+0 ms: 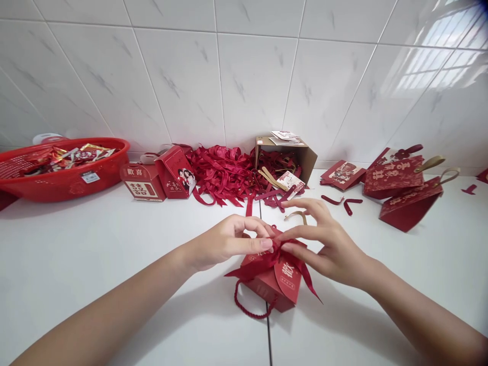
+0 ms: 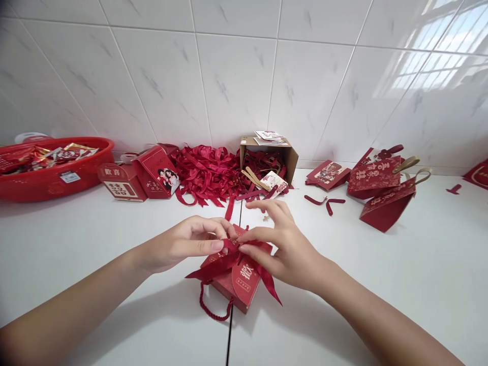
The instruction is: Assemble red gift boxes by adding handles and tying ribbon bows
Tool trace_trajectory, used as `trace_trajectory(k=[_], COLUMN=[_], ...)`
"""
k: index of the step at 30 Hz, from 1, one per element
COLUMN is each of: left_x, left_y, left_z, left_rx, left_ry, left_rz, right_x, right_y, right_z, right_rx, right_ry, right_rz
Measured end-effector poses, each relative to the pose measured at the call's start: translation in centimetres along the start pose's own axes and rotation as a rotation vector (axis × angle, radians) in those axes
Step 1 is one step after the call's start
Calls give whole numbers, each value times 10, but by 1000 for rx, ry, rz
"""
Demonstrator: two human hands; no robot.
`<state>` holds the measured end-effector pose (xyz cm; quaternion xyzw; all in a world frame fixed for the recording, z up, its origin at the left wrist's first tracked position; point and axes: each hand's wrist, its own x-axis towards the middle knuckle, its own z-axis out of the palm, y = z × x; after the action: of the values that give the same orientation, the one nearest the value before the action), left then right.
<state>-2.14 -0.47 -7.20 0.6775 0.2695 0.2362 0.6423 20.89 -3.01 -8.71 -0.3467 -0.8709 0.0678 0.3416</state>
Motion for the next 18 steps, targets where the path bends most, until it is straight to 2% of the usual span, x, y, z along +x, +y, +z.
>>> trace_trajectory(k=[9, 14, 18], left_x=[1, 5, 7], left_y=[0, -6, -9], left_z=[3, 3, 1], left_rx=[102, 323, 445], left_ry=[64, 173, 209], left_rz=[-4, 96, 116], right_x=[0, 0, 0], right_y=[-8, -12, -13], right_z=[9, 8, 7], right_rx=[38, 63, 66], right_ry=[-111, -147, -156], right_rz=[-4, 24, 43])
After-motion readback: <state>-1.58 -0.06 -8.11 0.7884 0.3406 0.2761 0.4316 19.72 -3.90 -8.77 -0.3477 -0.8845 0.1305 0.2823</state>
